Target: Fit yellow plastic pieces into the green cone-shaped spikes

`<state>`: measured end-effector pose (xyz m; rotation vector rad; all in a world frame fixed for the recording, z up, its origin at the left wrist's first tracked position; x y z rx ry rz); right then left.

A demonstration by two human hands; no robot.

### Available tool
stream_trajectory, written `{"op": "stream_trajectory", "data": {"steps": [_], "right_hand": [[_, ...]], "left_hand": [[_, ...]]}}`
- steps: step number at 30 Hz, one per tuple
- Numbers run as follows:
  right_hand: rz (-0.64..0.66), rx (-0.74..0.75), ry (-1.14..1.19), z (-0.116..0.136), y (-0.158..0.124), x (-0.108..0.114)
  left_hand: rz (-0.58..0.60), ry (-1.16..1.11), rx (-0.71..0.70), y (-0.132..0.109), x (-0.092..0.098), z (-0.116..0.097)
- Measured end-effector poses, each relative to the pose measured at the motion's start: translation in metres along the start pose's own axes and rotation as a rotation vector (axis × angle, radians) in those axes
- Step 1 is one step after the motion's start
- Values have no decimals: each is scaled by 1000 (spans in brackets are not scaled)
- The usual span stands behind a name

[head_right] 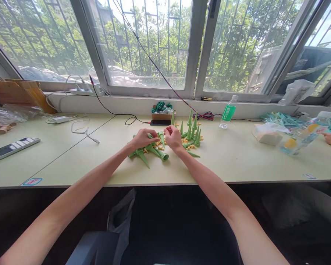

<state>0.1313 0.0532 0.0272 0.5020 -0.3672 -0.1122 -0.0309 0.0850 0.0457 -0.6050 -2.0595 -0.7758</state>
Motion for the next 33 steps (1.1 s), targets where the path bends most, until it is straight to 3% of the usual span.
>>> {"op": "stream_trajectory", "data": {"steps": [9,19,33], "right_hand": [[-8,2,-9,3,-1,1],[52,-6,-48,1,1,-2],[135,-10,-56,2,0,-7]], "left_hand": [[-19,-83,48,1,0,5],[-239,-329,88,-2,9,5],[-183,-353,104,-4,8,-2]]}}
Point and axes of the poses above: each hand's wrist, its own y-axis towards the middle knuckle, its own x-axis out of the back of the hand, z = x × y, the point moved 5 cm from there along y, towards the middle knuckle, and after that the axes turned 11 degrees about z, right-handed, at the moved point
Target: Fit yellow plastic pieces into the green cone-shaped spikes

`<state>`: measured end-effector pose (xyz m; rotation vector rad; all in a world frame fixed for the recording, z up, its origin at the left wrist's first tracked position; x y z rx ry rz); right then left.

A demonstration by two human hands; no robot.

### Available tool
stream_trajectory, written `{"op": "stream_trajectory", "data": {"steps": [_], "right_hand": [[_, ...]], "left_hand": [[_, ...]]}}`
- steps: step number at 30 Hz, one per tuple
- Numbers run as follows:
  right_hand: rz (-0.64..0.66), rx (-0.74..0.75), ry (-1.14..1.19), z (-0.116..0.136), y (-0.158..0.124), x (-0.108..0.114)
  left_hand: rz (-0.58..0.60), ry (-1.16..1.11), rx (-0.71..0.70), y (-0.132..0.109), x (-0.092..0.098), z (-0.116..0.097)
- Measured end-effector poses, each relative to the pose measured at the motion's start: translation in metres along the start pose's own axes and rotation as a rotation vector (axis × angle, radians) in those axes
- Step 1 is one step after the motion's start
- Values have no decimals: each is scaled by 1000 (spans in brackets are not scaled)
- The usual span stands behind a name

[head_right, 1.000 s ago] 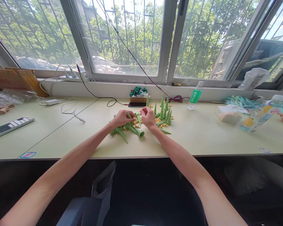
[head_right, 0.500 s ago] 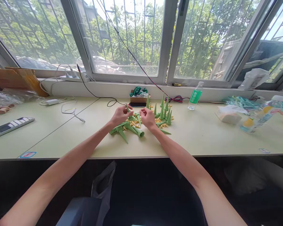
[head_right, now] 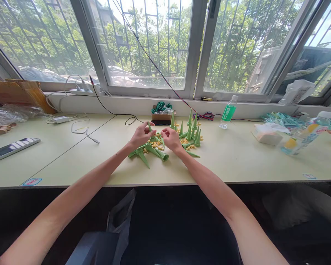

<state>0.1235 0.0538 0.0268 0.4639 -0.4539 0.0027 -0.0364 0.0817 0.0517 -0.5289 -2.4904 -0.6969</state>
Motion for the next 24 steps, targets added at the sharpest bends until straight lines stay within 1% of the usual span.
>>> {"op": "stream_trajectory", "data": {"steps": [11,21,24], "right_hand": [[91,41,49,-2,1,-9],[116,30,42,4,-2,-8],[123,31,53,3,-2,-9]], "left_hand": [[23,21,-32,-1,-3,-4],[21,20,-43,-2,-4,-7],[27,-31,-33,-2,-4,-6]]}}
Point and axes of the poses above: each hand's wrist, its own y-axis towards the middle knuckle, its own x-axis out of the back of the hand, z = x × y, the point moved 5 cm from there along y, towards the middle knuckle, and after that the axes turned 11 degrees about z, right-handed, at the moved point
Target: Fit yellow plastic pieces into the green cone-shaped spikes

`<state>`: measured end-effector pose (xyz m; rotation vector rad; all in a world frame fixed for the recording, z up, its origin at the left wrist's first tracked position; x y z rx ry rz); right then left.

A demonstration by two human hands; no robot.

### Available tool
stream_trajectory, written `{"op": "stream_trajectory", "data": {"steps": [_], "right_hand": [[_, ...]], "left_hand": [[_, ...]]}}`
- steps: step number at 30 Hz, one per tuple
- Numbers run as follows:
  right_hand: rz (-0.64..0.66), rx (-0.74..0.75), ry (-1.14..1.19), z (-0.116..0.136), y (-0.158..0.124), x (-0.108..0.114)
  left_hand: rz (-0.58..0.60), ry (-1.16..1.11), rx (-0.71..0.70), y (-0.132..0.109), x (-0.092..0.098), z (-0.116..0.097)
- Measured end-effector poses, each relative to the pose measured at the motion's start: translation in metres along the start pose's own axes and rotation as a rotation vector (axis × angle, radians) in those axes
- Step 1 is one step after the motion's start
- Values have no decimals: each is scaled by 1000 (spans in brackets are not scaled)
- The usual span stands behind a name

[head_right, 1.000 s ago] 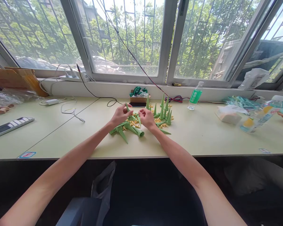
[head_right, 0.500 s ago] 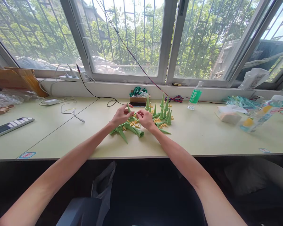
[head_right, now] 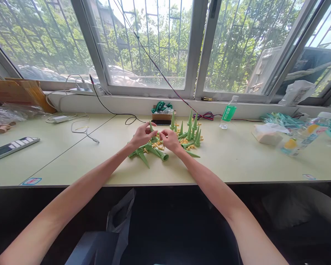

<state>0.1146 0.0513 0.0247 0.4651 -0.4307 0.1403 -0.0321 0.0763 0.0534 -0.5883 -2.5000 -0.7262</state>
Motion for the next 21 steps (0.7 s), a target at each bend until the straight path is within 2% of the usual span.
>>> {"op": "stream_trajectory", "data": {"steps": [5,11,15,21], "right_hand": [[-17,28,14,-1,1,1],[-25,19,57,-1,1,2],[-26,24,71,0,0,2],[-11,8,64,-1,0,1]], "left_hand": [[16,-228,87,0,-1,6],[11,-375,159,-1,-3,7],[18,-396,165,-1,-3,8],[13,-302,120,2,-3,13]]}}
Point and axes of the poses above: each hand's wrist, its own y-axis towards the middle knuckle, its own x-axis out of the back of the hand, z = x × y, the point moved 5 cm from there along y, towards the middle knuckle, and after that the axes turned 11 degrees about z, right-handed, at the moved point
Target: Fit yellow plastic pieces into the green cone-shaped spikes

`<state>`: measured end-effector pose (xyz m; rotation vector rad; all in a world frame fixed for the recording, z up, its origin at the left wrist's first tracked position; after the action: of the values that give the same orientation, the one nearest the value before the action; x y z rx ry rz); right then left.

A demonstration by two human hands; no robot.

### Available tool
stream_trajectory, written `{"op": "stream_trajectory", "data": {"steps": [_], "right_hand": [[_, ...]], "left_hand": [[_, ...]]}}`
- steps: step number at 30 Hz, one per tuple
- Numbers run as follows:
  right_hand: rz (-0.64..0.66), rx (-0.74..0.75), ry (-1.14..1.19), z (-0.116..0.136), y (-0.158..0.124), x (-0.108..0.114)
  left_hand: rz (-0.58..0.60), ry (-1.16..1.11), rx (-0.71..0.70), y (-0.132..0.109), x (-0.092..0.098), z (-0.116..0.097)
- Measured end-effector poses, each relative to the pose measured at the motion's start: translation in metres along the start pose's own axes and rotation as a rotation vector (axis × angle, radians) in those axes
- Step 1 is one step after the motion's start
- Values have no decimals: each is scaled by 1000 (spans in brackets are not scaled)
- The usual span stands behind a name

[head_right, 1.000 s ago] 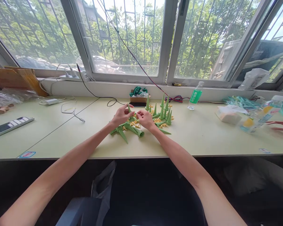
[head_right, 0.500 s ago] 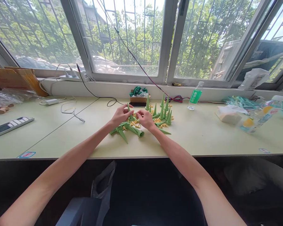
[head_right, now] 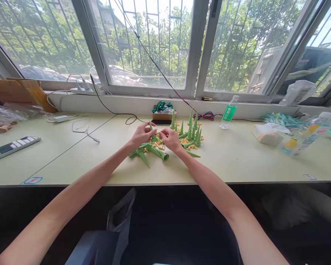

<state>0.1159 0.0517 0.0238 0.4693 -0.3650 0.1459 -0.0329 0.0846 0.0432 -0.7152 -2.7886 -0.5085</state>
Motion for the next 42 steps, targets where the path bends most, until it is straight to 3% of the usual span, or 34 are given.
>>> {"op": "stream_trajectory", "data": {"steps": [13,25,42], "right_hand": [[-36,11,-249,7,-2,2],[6,26,-135,7,0,0],[60,-9,-192,5,-2,-2]], "left_hand": [[30,180,-112,-1,-2,-7],[-41,207,-96,-2,1,-9],[-19,243,-135,-4,-3,-12]]}}
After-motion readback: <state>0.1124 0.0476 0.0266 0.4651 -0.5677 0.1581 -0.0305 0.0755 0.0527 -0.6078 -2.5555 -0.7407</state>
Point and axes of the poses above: each hand's wrist, its own y-axis towards the middle knuckle, its own x-axis out of the back of the hand, z = x × y, the point moved 5 cm from there along y, towards the middle knuckle, and after that the axes turned 11 degrees about z, right-handed, at the moved point
